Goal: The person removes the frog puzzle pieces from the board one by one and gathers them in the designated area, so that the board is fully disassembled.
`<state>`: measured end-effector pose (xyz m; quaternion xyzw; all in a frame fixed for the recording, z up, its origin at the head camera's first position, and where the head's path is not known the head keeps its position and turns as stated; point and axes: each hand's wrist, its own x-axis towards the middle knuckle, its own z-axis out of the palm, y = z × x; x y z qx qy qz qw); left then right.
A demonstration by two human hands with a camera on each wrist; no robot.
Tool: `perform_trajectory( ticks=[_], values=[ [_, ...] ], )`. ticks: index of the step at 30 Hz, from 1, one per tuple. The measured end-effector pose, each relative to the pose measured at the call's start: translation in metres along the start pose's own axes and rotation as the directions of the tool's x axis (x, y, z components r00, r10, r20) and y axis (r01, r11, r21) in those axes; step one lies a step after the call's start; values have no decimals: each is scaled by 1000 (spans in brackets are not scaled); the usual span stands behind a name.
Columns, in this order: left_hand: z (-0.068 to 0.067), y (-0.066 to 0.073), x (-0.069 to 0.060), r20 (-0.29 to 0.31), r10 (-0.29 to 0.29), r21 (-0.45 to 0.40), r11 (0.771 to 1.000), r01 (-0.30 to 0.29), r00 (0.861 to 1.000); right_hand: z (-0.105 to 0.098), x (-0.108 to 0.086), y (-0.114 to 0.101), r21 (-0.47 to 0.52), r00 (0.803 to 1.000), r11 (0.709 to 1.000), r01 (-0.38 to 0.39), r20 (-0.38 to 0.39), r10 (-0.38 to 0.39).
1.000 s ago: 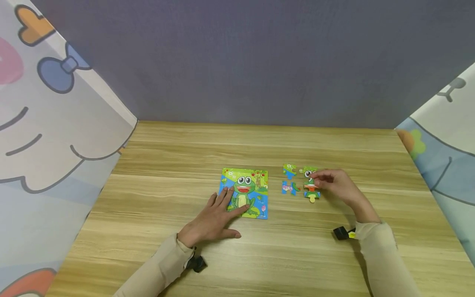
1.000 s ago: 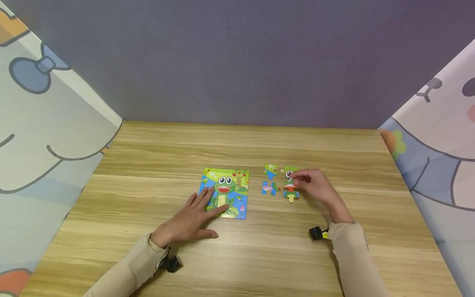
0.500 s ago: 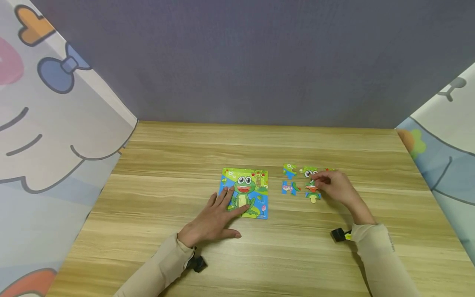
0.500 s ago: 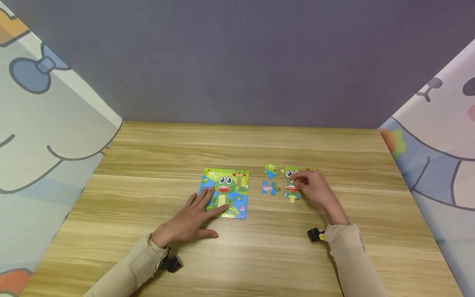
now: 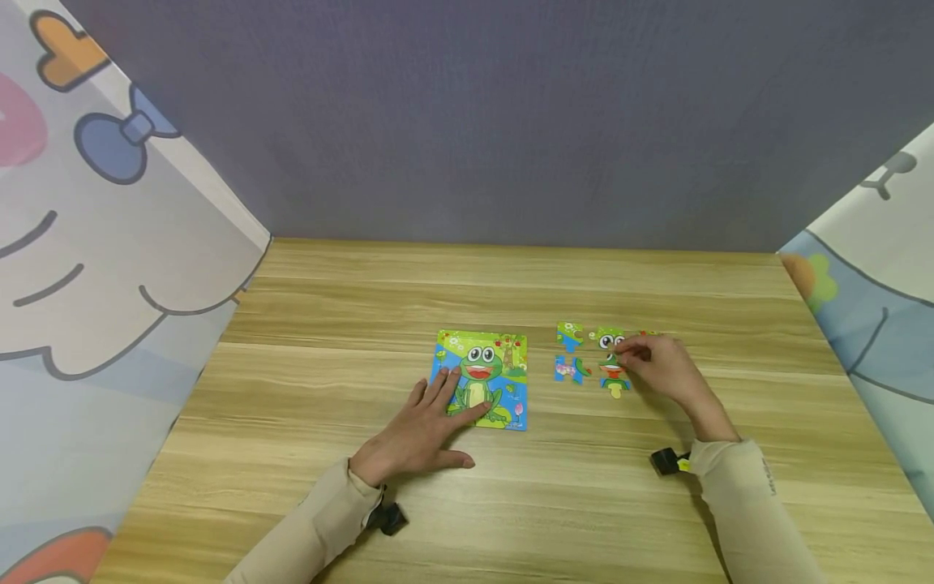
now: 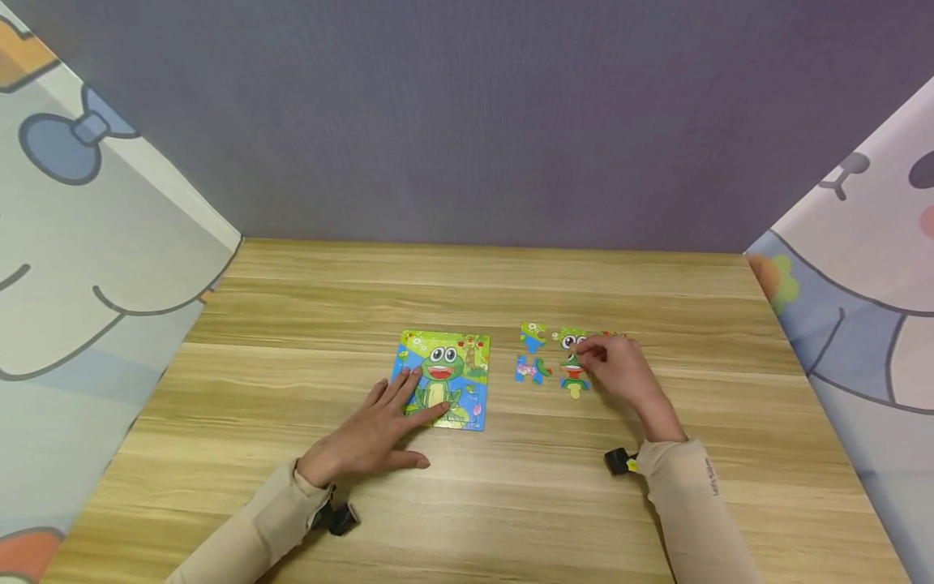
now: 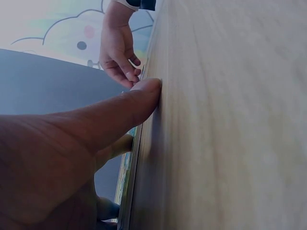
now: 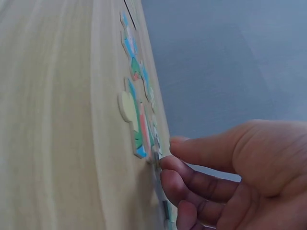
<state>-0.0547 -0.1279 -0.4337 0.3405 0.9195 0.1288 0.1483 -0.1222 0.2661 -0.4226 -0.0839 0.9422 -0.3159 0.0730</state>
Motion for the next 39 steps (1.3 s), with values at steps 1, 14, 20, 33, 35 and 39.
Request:
perform_trajectory(
  ticks=[1,14,20,33,35,39],
  values=[
    [0,0,0,1,0,0,1000,0,1000,-1,0,0,-1,1000,1000,-5,-2,5],
    [-3,1,0,-5,-10,-38,999,10,1000,-4,4,-24,-5,998,998,59,-36,-59],
    [-5,1,1,-10,-11,-43,999,11,1000,3,10,-39,26,996,996,87,-29,-86],
    [-8,14,12,-8,46,-23,999,-46,999,34,30,-81,113,985,979,167,33,-172],
    [-7,16,14,-14,62,-5,998,-62,998,40,33,-89,121,982,976,179,41,-185],
    [-7,19,18,-28,84,48,995,-83,996,53,37,-104,108,977,975,193,73,-201]
  ],
)
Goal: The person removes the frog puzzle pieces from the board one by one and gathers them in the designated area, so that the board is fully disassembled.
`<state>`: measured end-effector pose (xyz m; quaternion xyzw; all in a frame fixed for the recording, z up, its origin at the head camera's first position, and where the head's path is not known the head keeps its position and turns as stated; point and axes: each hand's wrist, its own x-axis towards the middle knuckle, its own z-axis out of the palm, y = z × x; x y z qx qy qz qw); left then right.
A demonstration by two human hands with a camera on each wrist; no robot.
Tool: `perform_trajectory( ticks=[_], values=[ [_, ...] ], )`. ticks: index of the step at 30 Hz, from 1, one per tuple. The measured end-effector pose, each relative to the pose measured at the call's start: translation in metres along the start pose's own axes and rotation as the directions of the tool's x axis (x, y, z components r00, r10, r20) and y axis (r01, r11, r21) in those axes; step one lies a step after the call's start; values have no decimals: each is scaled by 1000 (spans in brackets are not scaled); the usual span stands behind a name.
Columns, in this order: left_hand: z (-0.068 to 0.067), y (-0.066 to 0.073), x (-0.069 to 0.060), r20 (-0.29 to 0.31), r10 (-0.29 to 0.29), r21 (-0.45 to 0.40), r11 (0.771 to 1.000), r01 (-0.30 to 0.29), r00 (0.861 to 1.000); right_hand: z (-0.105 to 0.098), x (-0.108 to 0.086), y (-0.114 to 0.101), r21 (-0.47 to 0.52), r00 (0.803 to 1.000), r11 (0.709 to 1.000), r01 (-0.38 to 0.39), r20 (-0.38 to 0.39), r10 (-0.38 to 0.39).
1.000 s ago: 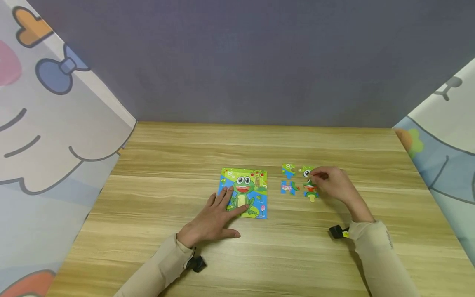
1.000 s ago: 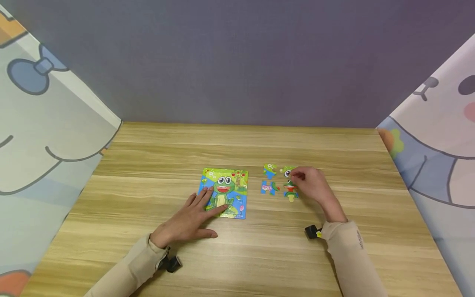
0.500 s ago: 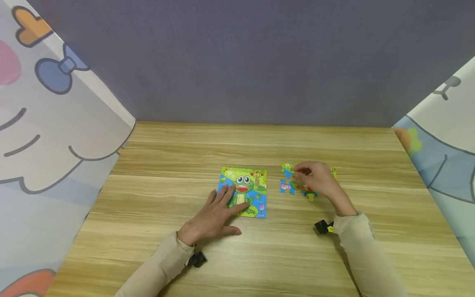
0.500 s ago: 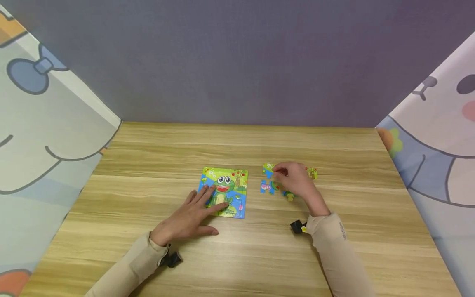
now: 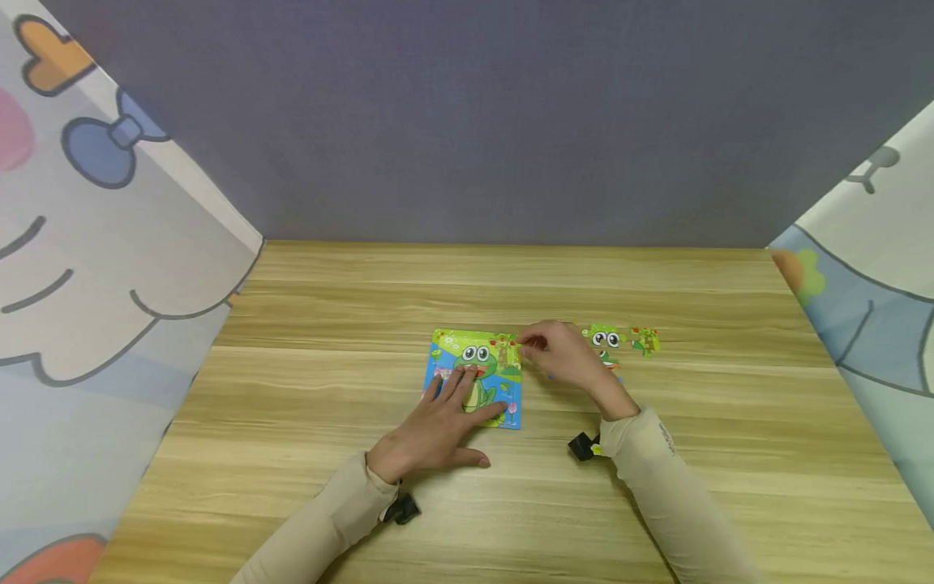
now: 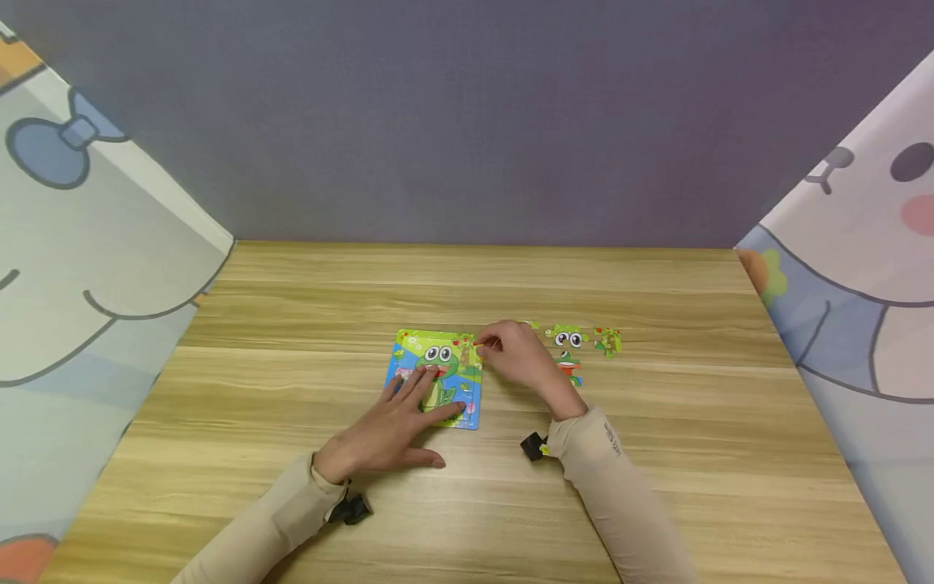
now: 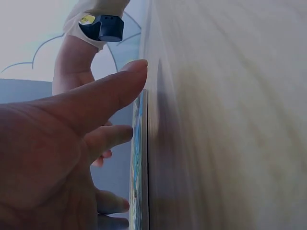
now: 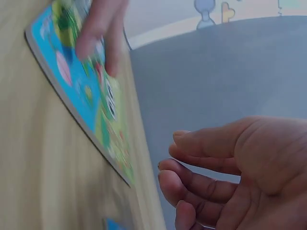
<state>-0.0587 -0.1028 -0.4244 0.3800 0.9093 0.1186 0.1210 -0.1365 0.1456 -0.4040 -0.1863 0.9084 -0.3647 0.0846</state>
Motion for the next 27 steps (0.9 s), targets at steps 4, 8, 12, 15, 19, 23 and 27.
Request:
perform_trajectory(
  ticks=[4,8,12,15,19,23,27],
  values=[
    [0,1,1,8,-9,17,1000,9,1000,14,6,-6,-13,999,999,37,20,-37],
    [0,0,0,17,-11,1,1000,11,1000,26,8,-6,-38,999,998,42,28,-41],
    [1,-1,0,30,-17,-8,1000,17,999,34,8,-4,-62,999,998,18,40,-15],
    [1,0,0,44,-26,-19,999,27,999,37,7,-3,-85,999,996,25,47,-21],
    [1,0,0,62,-35,-39,999,37,997,40,6,-3,-106,997,994,33,76,-25],
    [2,0,-1,70,-36,-39,998,39,997,40,5,-3,-120,994,992,25,111,-12],
    [2,0,-1,69,-32,-24,999,34,997,42,4,-5,-130,990,991,22,140,-4]
  ],
)
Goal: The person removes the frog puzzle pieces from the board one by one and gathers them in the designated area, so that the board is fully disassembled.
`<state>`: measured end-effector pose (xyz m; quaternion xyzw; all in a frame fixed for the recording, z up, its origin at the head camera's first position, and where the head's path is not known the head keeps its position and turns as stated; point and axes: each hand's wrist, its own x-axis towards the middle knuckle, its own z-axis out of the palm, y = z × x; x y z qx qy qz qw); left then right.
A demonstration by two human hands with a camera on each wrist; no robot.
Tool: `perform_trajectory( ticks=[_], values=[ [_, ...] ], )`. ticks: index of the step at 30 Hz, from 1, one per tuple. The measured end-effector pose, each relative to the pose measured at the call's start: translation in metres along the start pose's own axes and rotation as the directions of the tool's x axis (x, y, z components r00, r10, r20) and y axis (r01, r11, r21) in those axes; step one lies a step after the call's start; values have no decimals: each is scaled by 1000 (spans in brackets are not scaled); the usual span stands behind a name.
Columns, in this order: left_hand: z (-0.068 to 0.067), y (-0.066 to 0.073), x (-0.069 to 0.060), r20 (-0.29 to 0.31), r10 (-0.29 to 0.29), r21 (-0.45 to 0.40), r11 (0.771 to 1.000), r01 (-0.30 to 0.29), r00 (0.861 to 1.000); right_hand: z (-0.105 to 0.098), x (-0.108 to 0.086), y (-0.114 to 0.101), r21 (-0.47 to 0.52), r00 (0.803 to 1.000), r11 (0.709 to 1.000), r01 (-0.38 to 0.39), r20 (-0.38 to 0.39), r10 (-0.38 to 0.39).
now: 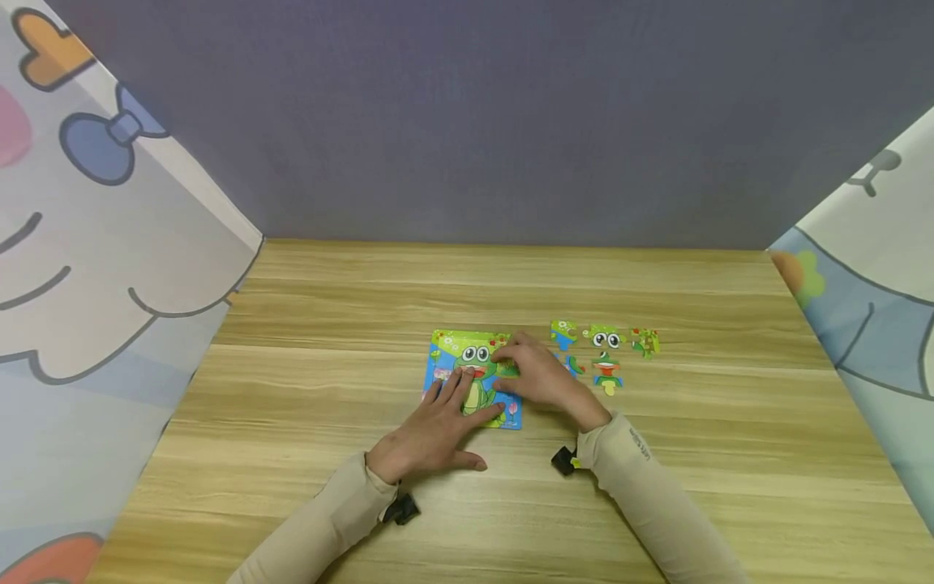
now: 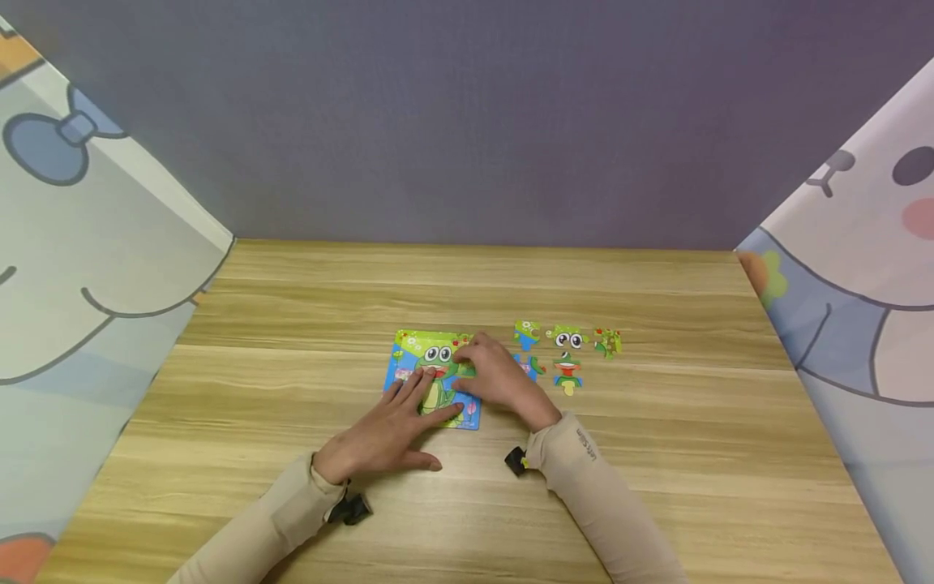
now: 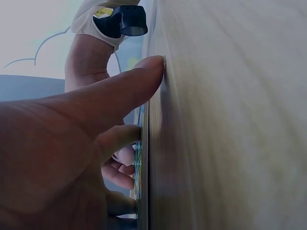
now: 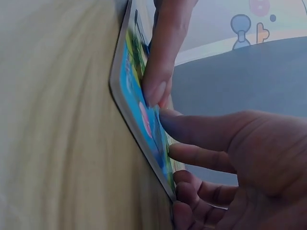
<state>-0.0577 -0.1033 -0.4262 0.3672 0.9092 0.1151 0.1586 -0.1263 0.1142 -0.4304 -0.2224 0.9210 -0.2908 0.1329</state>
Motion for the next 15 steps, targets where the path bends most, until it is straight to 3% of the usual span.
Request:
perform_trajectory(
  ticks=[15],
  values=[
    [2,-2,0,16,1,-8,1000,-1,1000,3,-1,-7,3,1000,1000,-10,-1,10]
  ],
)
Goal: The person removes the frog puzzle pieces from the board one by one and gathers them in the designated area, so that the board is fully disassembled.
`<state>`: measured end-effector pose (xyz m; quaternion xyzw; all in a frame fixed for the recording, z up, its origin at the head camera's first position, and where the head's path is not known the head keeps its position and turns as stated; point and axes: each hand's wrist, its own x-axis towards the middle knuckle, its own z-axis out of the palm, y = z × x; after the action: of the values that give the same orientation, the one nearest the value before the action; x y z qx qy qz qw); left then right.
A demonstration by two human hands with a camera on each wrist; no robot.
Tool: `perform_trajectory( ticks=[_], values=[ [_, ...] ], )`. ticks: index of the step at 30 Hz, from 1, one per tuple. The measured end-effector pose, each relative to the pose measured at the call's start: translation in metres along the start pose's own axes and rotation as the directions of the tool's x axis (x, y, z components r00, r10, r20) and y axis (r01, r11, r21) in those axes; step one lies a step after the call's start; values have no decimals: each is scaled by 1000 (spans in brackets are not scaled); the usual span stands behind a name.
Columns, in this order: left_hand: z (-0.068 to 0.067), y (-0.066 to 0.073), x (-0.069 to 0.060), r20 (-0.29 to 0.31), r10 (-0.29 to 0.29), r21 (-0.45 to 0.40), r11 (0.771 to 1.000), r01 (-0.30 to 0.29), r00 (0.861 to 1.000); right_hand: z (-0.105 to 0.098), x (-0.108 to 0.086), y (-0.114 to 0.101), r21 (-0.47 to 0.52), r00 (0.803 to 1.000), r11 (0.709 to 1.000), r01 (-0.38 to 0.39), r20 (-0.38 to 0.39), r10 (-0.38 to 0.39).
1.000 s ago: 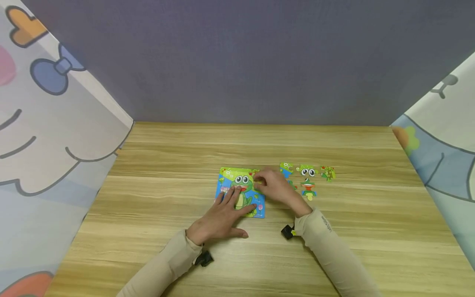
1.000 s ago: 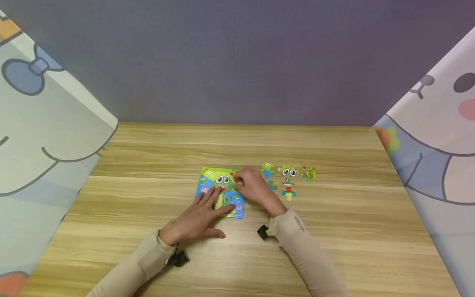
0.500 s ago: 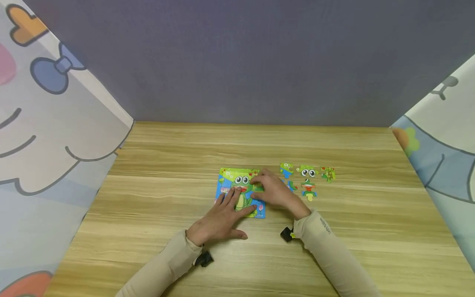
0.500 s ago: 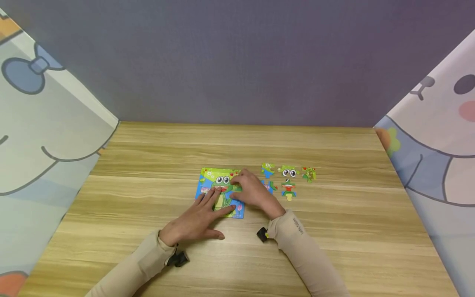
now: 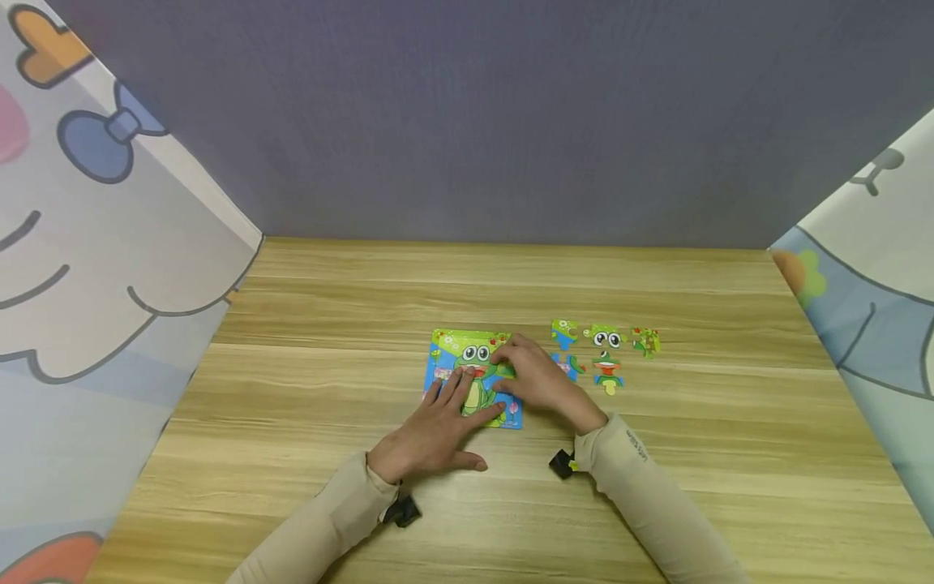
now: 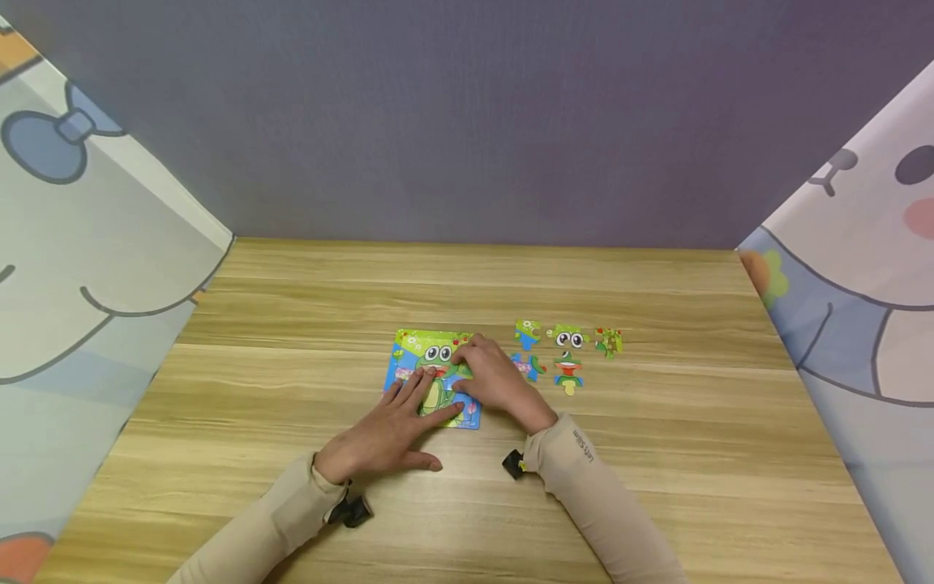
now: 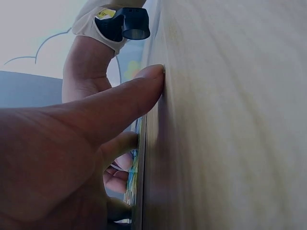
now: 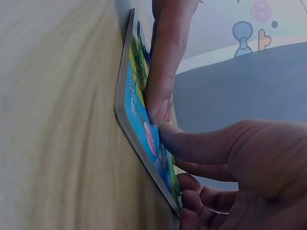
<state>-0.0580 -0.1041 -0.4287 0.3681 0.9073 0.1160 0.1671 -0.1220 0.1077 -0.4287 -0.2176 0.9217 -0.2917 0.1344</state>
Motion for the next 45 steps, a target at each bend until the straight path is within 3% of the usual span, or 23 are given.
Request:
perform_trajectory(
  ticks=[7,16,28,39,45],
  values=[
    [1,0,0,-13,4,5,1000,-4,1000,-3,-1,0,44,1000,999,12,-21,-11],
    [1,-1,1,-5,-1,8,1000,1,1000,-13,-1,6,129,996,988,89,-24,-86],
    [0,0,1,10,-19,3,1000,19,1000,-21,-1,13,205,997,976,79,6,-81],
    [0,1,1,15,-27,7,1000,27,1000,-29,-3,15,282,998,957,63,-42,-53],
    [0,1,1,19,-23,4,1000,23,1000,-38,-9,26,276,997,959,59,-59,-44]
  ],
)
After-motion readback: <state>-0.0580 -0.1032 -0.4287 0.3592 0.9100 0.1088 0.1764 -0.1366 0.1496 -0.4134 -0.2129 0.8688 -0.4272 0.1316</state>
